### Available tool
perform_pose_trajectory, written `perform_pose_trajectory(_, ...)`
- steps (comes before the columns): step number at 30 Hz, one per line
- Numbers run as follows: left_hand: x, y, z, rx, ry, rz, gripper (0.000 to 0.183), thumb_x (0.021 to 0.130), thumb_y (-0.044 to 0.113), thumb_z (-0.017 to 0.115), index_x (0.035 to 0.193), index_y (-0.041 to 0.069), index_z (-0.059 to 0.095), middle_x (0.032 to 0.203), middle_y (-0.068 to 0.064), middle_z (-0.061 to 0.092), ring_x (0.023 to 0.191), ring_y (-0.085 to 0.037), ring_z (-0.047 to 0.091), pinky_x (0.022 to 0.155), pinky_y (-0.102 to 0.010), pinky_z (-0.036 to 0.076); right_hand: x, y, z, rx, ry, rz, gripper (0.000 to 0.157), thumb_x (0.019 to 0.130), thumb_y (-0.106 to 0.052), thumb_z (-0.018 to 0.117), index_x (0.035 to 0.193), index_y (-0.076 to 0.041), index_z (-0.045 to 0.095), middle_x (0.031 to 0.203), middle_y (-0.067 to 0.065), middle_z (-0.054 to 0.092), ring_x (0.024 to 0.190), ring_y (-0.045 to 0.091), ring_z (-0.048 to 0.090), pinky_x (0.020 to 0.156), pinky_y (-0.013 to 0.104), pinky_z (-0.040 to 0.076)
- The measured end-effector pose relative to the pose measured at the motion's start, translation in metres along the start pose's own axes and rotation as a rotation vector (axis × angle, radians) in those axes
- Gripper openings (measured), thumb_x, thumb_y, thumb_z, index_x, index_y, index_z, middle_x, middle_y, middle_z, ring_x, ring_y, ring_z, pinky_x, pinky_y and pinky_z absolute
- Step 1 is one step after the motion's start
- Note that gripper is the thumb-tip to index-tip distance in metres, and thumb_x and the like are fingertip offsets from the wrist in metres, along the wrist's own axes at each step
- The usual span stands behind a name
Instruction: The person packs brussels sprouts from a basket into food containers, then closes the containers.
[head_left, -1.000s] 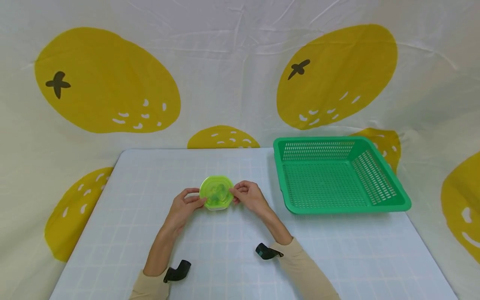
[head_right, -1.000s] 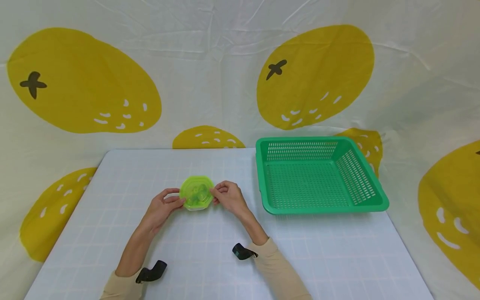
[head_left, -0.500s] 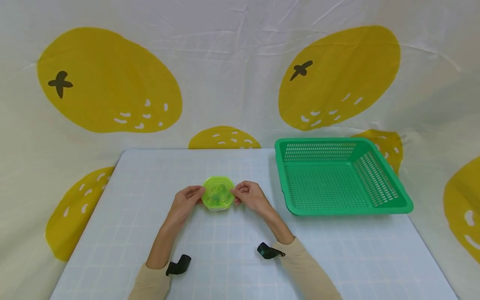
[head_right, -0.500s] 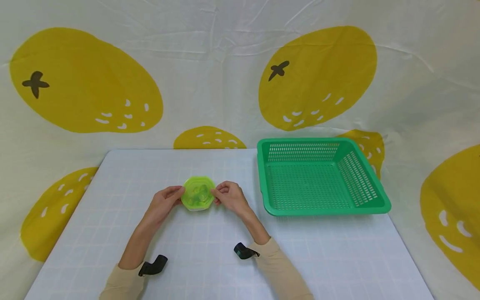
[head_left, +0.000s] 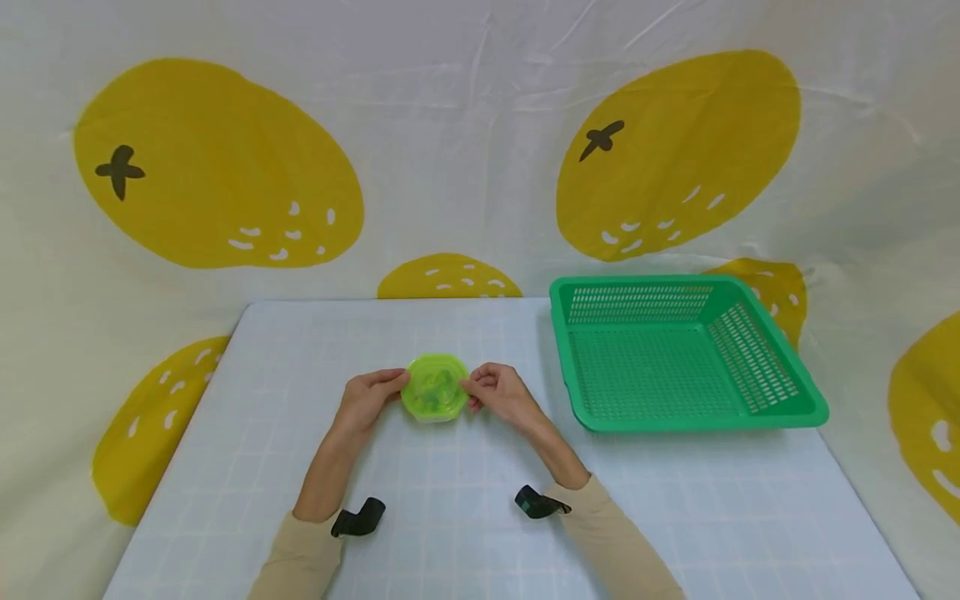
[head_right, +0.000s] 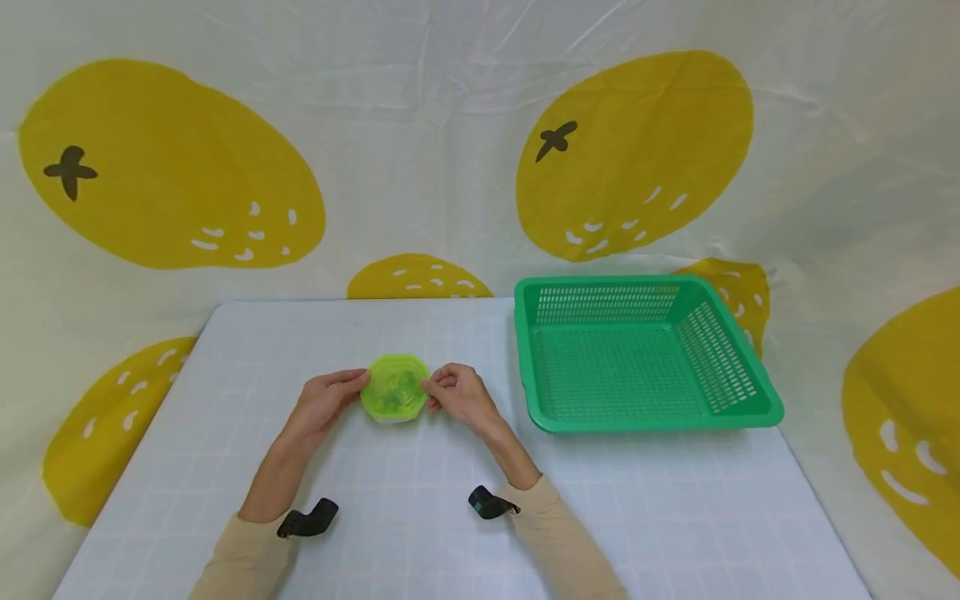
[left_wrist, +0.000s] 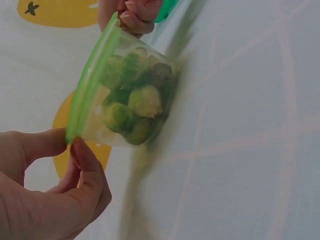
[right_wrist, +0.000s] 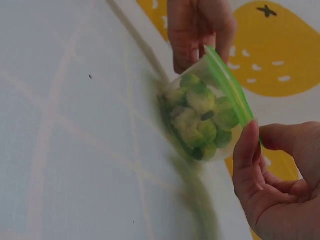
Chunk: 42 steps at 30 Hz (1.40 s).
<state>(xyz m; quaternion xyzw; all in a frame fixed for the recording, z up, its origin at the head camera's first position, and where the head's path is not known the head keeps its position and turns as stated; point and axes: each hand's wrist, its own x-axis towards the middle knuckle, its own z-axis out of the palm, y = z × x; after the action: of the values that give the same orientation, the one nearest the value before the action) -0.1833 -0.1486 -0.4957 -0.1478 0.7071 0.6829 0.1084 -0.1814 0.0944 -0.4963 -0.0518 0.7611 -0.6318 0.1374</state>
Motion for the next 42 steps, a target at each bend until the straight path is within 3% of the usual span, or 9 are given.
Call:
perform_pose_trajectory(6, 0.001, 0.0, 0.002, -0.032, 0.008, 0.003, 0.04, 0.097, 0.011, 0.073, 0.127, -0.013, 0.065, 0.116, -0.01, 0.069, 0.087, -0.003, 0.065, 0.082, -0.019, 0.056, 0.001, -0.002, -0.003, 0.007, -0.035, 0.021, 0.018, 0.1, -0.014, 0.068, 0.101, 0.004, 0.064, 0.077, 0.008, 0.068, 0.068, 0.017, 0.067, 0.075, 0.042, 0.061)
perform_pose_trajectory(10, 0.001, -0.001, 0.0, -0.019, -0.009, -0.001, 0.041, 0.097, 0.012, 0.073, 0.129, -0.012, 0.064, 0.12, -0.01, 0.069, 0.091, -0.004, 0.064, 0.083, -0.018, 0.055, 0.003, -0.001, -0.006, 0.03, -0.067, 0.064, 0.017, 0.101, -0.013, 0.068, 0.1, 0.004, 0.063, 0.076, 0.006, 0.067, 0.068, 0.016, 0.067, 0.076, 0.038, 0.062)
perform_pose_trajectory(17, 0.001, -0.003, -0.004, 0.011, -0.034, 0.008, 0.044, 0.096, 0.017, 0.075, 0.131, -0.009, 0.065, 0.124, -0.011, 0.07, 0.098, -0.003, 0.065, 0.087, -0.017, 0.055, 0.01, -0.008, -0.01, 0.048, -0.108, 0.09, 0.024, 0.098, -0.012, 0.072, 0.114, 0.002, 0.061, 0.093, 0.009, 0.064, 0.076, 0.027, 0.07, 0.082, 0.044, 0.062)
perform_pose_trajectory(25, 0.001, -0.003, -0.003, 0.026, -0.048, 0.022, 0.042, 0.096, 0.016, 0.074, 0.129, -0.009, 0.065, 0.118, -0.011, 0.072, 0.094, -0.006, 0.067, 0.087, -0.019, 0.056, 0.022, -0.006, -0.002, 0.027, -0.005, 0.049, 0.027, 0.1, -0.024, 0.07, 0.106, 0.002, 0.068, 0.09, 0.008, 0.064, 0.066, 0.017, 0.065, 0.07, 0.038, 0.062)
perform_pose_trajectory(30, 0.002, -0.005, -0.002, 0.014, -0.055, 0.016, 0.042, 0.096, 0.015, 0.074, 0.13, -0.009, 0.065, 0.117, -0.01, 0.072, 0.095, -0.005, 0.067, 0.087, -0.018, 0.055, 0.028, -0.002, 0.004, 0.079, 0.075, 0.071, 0.028, 0.099, -0.029, 0.072, 0.1, -0.001, 0.07, 0.08, 0.002, 0.065, 0.062, 0.014, 0.062, 0.062, 0.03, 0.058)
perform_pose_trajectory(42, 0.0, -0.003, -0.004, -0.021, -0.072, 0.034, 0.047, 0.098, 0.015, 0.073, 0.134, -0.012, 0.059, 0.114, -0.006, 0.072, 0.091, -0.002, 0.066, 0.087, -0.019, 0.055, 0.033, -0.003, 0.007, 0.164, 0.069, 0.148, 0.027, 0.098, -0.028, 0.073, 0.099, -0.001, 0.072, 0.082, 0.0, 0.067, 0.066, 0.013, 0.06, 0.063, 0.027, 0.054)
